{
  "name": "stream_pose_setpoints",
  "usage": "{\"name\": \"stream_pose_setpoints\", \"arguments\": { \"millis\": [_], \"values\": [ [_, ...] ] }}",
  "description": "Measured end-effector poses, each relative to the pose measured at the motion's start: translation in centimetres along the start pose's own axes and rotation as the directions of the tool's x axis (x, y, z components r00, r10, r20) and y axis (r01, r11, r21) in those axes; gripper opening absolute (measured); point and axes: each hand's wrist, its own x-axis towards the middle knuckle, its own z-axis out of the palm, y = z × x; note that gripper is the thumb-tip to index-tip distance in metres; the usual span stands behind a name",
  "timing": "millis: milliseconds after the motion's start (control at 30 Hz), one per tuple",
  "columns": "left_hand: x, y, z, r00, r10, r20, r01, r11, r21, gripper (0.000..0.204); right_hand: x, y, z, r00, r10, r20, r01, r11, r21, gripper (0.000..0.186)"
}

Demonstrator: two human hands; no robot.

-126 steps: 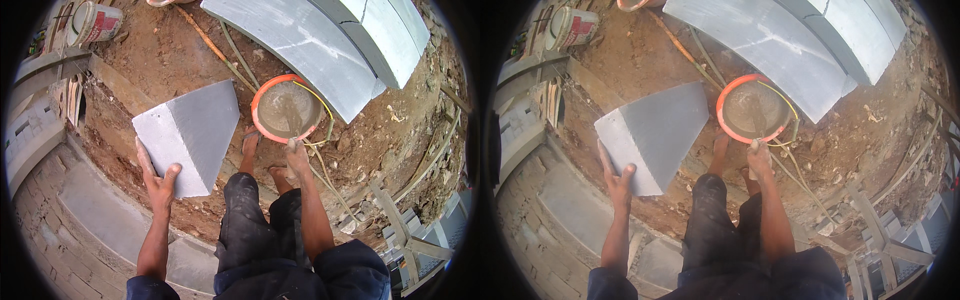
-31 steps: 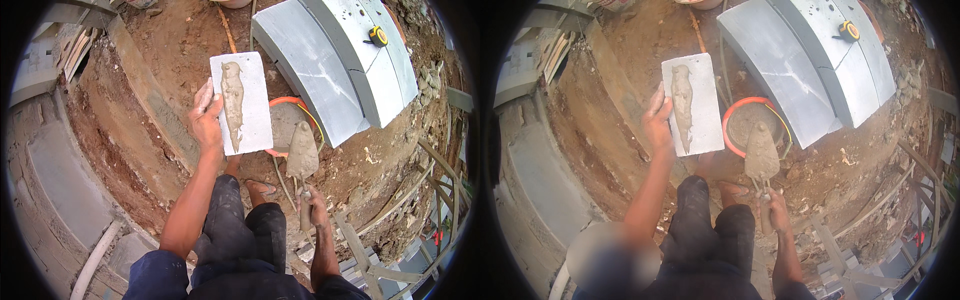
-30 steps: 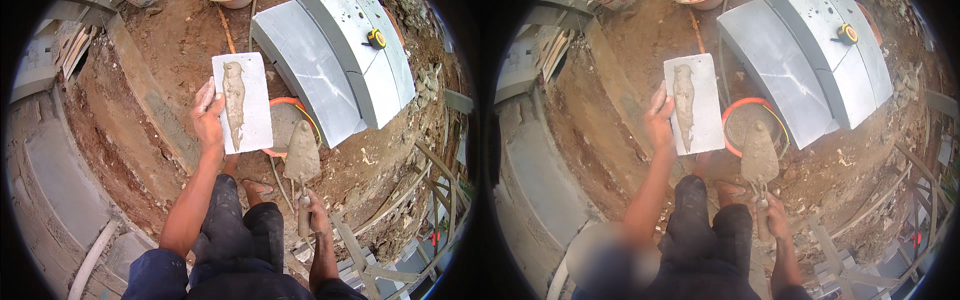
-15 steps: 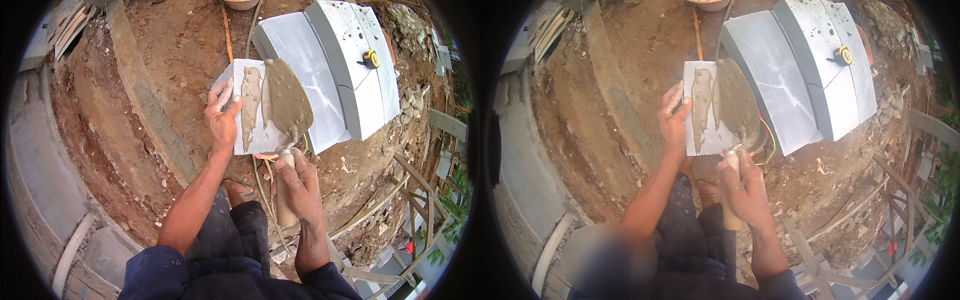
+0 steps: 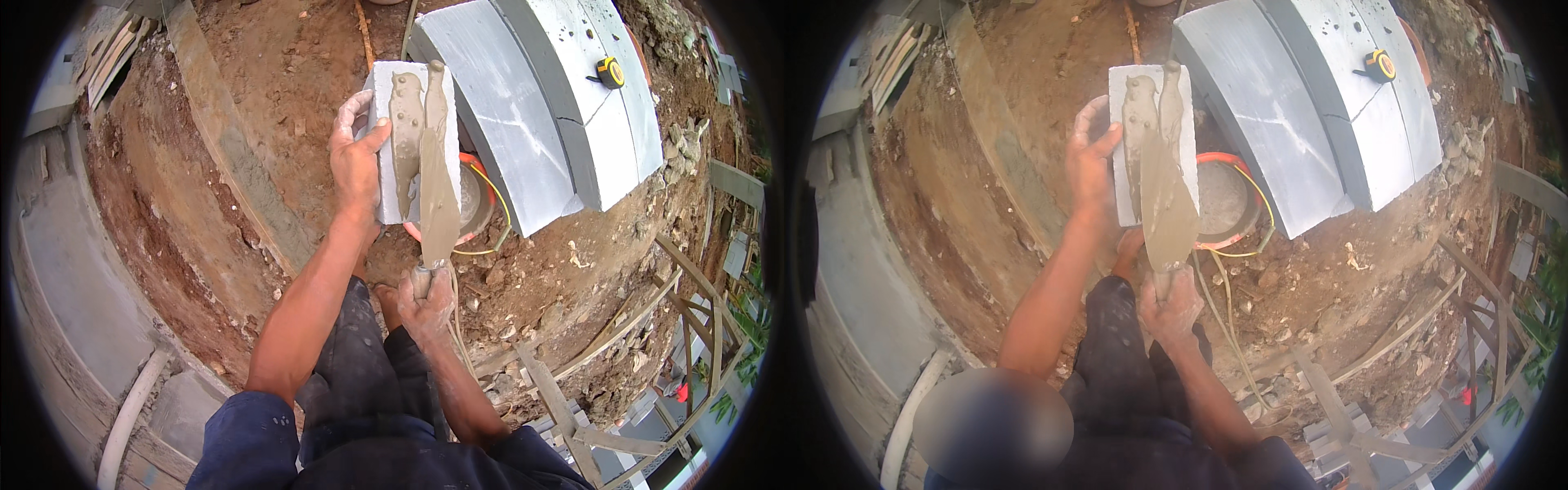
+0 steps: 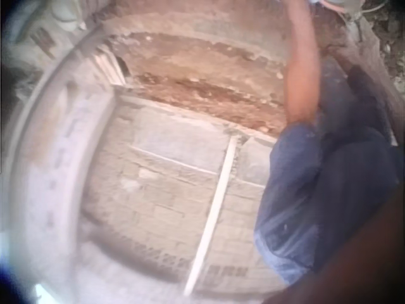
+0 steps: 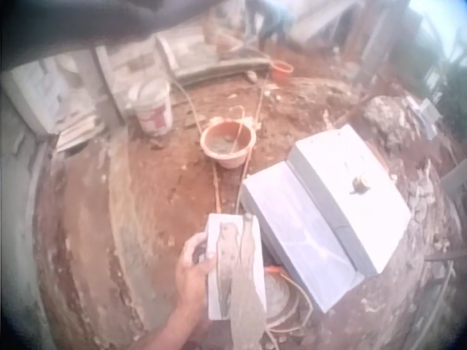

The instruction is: The person scoops wet cement from a bucket using a trowel and spreads it onto the back of a rectangular tile. They repeat this process for multiple tiles, placing the coated tiles on the ground.

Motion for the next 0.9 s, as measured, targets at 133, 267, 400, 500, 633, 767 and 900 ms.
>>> {"name": "stream_pose_setpoints", "arguments": {
  "millis": [133, 267, 400, 500, 633, 767, 900],
  "values": [
    [0.6, -0.5, -0.1, 0.998, 0.018, 0.068, -0.015, 0.998, -0.053, 0.046, -0.4, 4.7, 3.6, 0.99, -0.129, -0.063, 0.124, 0.99, -0.07, 0.04],
    [0.1, -0.4, -0.1, 0.997, 0.04, 0.06, -0.048, 0.991, 0.127, 0.047, -5.5, 7.7, 1.7, 0.991, -0.1, 0.088, 0.112, 0.982, -0.152, 0.043],
    [0.8, -1.2, -1.3, 0.997, 0.039, 0.064, -0.044, 0.996, 0.081, 0.049, -9.4, 9.3, -2.1, 0.98, 0.128, 0.15, -0.117, 0.99, -0.08, 0.035],
    [0.6, -0.3, -1.2, 0.993, 0.042, 0.106, -0.057, 0.988, 0.144, 0.05, -8.1, 12.7, -2.2, 0.917, 0.369, 0.15, -0.343, 0.923, -0.172, 0.029],
    [1.8, -0.5, -2.3, 0.986, 0.059, 0.155, -0.076, 0.992, 0.105, 0.049, -1.5, 19.2, 1.3, 0.905, 0.399, 0.145, -0.331, 0.878, -0.347, 0.029],
    [2.5, -0.2, -3.2, 0.98, 0.015, 0.199, -0.043, 0.989, 0.141, 0.053, 2.7, 22.3, 5.5, 0.966, 0.244, 0.08, -0.185, 0.878, -0.441, 0.05],
    [2.7, 0.2, -4.2, 0.971, -0.002, 0.239, -0.041, 0.984, 0.174, 0.056, 2.9, 17.5, 8.7, 0.995, 0.08, 0.061, -0.067, 0.979, -0.194, 0.048]
  ]
}}
